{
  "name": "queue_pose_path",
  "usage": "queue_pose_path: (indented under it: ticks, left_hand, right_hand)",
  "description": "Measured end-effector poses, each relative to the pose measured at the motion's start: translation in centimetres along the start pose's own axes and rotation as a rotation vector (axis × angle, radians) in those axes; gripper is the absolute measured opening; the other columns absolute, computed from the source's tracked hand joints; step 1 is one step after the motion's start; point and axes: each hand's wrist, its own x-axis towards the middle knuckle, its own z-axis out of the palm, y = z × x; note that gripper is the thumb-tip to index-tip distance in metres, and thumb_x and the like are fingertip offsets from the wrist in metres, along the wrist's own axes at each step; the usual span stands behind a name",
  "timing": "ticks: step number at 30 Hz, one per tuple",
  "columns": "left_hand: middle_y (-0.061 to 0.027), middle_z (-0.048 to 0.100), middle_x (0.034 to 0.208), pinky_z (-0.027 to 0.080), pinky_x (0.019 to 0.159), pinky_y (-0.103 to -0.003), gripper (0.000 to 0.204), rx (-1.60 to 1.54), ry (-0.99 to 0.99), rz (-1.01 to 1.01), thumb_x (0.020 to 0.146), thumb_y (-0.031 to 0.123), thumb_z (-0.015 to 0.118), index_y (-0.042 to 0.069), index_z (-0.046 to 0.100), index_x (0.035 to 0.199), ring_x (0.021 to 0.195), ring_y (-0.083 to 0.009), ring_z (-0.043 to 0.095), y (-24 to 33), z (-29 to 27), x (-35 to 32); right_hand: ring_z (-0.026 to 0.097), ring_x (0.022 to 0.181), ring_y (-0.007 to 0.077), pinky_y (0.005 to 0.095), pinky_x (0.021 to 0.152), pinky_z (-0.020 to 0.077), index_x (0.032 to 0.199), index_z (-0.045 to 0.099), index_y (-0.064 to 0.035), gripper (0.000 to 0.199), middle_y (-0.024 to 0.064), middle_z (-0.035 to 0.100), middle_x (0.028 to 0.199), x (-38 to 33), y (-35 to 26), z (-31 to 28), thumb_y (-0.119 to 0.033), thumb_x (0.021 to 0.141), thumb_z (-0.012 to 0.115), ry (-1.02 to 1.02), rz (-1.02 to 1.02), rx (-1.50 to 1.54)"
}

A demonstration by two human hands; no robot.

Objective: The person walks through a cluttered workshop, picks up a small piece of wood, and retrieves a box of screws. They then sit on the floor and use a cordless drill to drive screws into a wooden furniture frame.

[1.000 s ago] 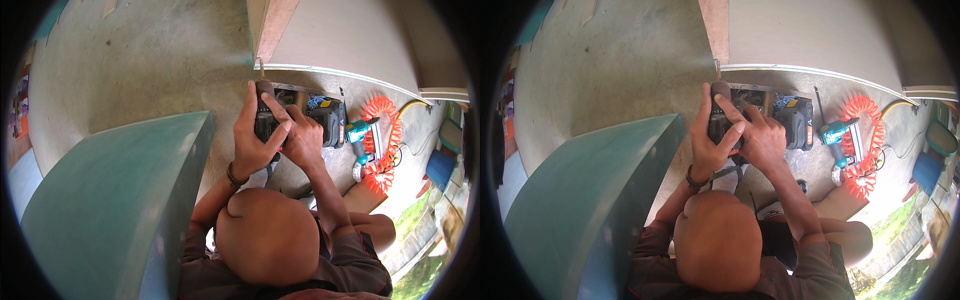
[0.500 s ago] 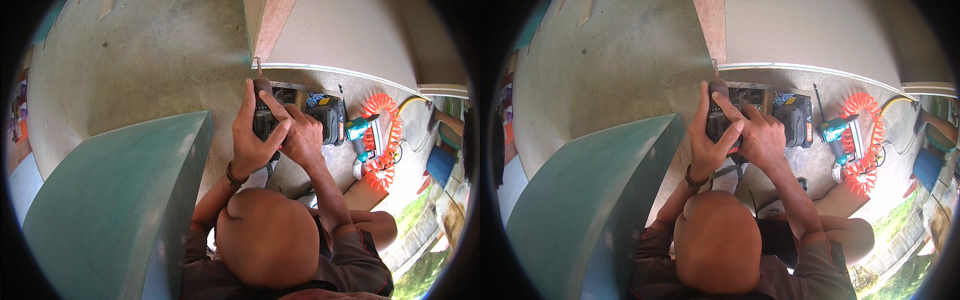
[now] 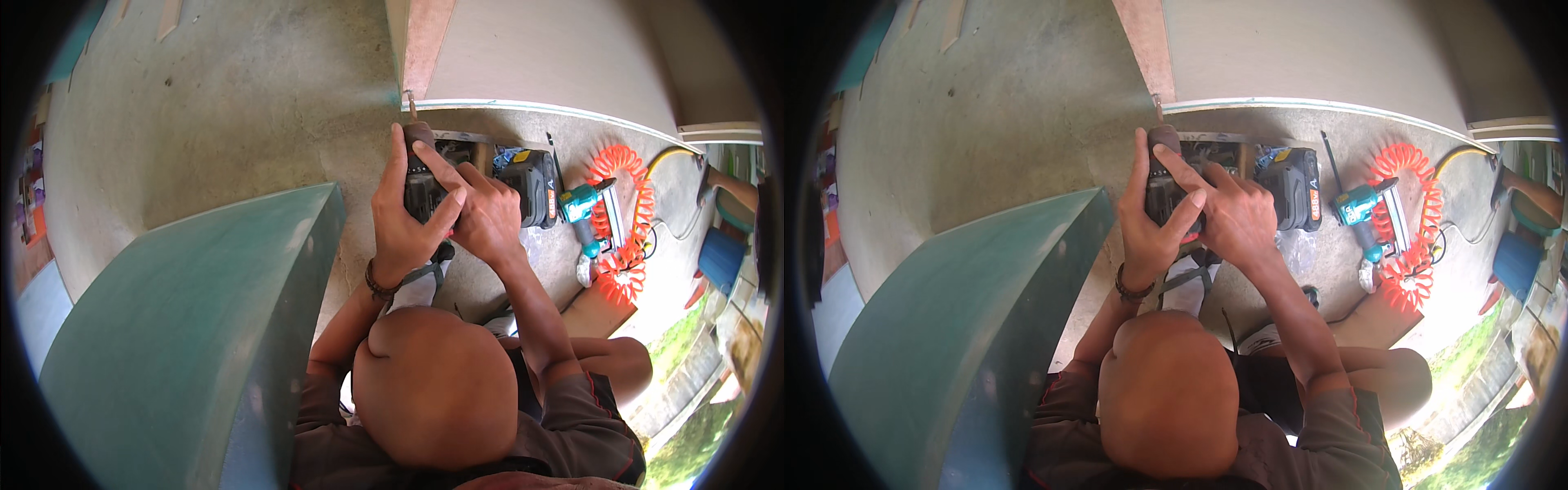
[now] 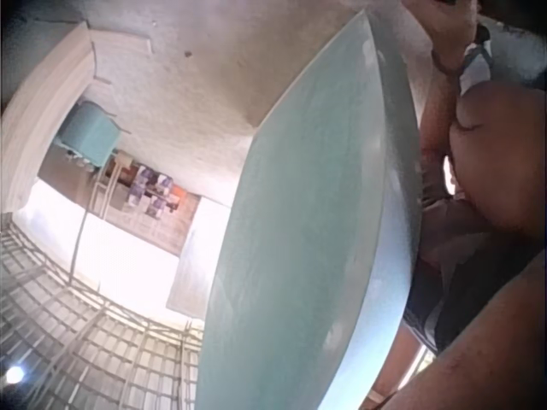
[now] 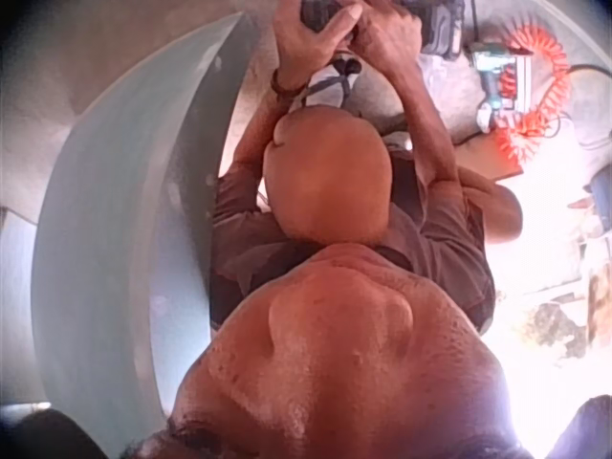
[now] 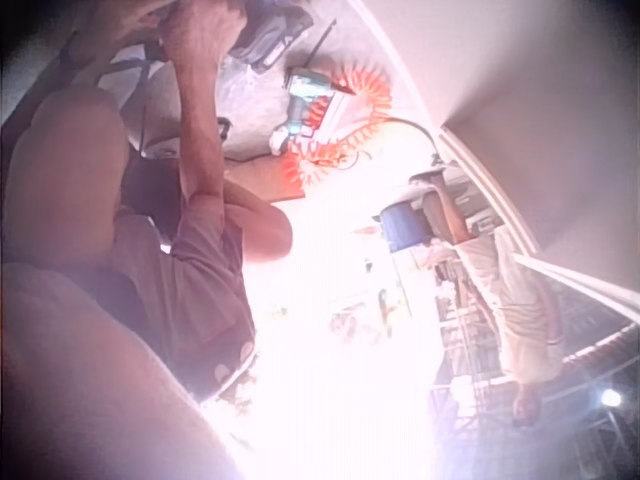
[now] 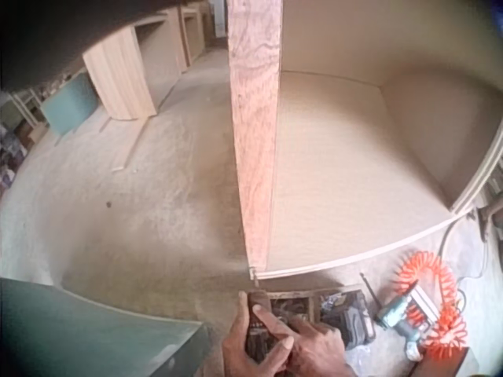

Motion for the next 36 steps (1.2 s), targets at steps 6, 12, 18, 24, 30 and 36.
queue_pose_path:
  ticks: [6, 12, 18, 24, 30, 36]
  left_hand:
    - [-0.0239, 0.060, 0.116, 0.047, 0.090, -0.033, 0.087, -0.102, 0.037, -0.037, 0.078, 0.015, 0.071, -0.014, 0.021, 0.143, 0.104, -0.0222, 0.059, -0.1, 0.4, 0.1]
    - [-0.0238, 0.059, 0.117, 0.046, 0.092, -0.032, 0.088, -0.048, 0.017, -0.012, 0.078, 0.015, 0.072, -0.013, 0.020, 0.144, 0.105, -0.0221, 0.059, -0.5, 0.3, 0.2]
    - [-0.0218, 0.059, 0.120, 0.044, 0.094, -0.032, 0.084, -0.101, 0.026, -0.061, 0.080, 0.015, 0.071, -0.011, 0.023, 0.144, 0.110, -0.0216, 0.056, 0.6, 0.4, 0.2]
    - [-0.0198, 0.058, 0.124, 0.043, 0.096, -0.031, 0.081, -0.086, 0.008, -0.072, 0.082, 0.016, 0.070, -0.010, 0.025, 0.144, 0.111, -0.0198, 0.055, 0.1, 0.2, 0.1]
    - [-0.0160, 0.054, 0.124, 0.042, 0.095, -0.028, 0.078, -0.166, 0.049, -0.098, 0.082, 0.016, 0.067, -0.010, 0.027, 0.144, 0.110, -0.0181, 0.052, 0.5, 1.1, -0.4]
    - [-0.0170, 0.052, 0.127, 0.042, 0.095, -0.029, 0.079, -0.223, 0.035, -0.075, 0.083, 0.017, 0.068, -0.012, 0.026, 0.143, 0.112, -0.0192, 0.052, 0.1, 1.0, -0.1]
  right_hand:
    - [0.061, 0.054, 0.0230, 0.0347, 0.050, 0.0522, 0.138, 0.046, -0.0396, 0.074, 0.0030, 0.055, 0.073, 0.2, 0.1, -0.1, -0.017, 0.071, 0.068, 0.042, -0.004, -0.032]
    - [0.063, 0.056, 0.0244, 0.0351, 0.050, 0.0527, 0.140, 0.042, -0.0417, 0.079, 0.0028, 0.056, 0.075, 0.0, -0.3, -0.7, -0.016, 0.071, 0.069, -0.016, 0.010, -0.030]
    - [0.065, 0.058, 0.0266, 0.0365, 0.050, 0.0529, 0.141, 0.041, -0.0407, 0.078, 0.0042, 0.059, 0.078, 0.0, -0.5, -1.4, -0.016, 0.072, 0.068, -0.001, 0.012, -0.008]
    - [0.065, 0.059, 0.0290, 0.0376, 0.050, 0.0533, 0.141, 0.040, -0.0395, 0.077, 0.0056, 0.062, 0.081, -0.2, -0.5, -1.3, -0.015, 0.073, 0.067, -0.034, 0.038, 0.040]
    - [0.066, 0.060, 0.0279, 0.0369, 0.051, 0.0541, 0.141, 0.040, -0.0400, 0.079, 0.0083, 0.062, 0.081, -0.4, -0.2, -1.7, -0.016, 0.072, 0.069, 0.081, -0.061, -0.087]
    - [0.068, 0.065, 0.0286, 0.0364, 0.057, 0.0546, 0.144, 0.035, -0.0382, 0.081, 0.0131, 0.063, 0.099, -0.7, -0.2, -2.3, -0.016, 0.074, 0.068, -0.015, -0.062, -0.082]
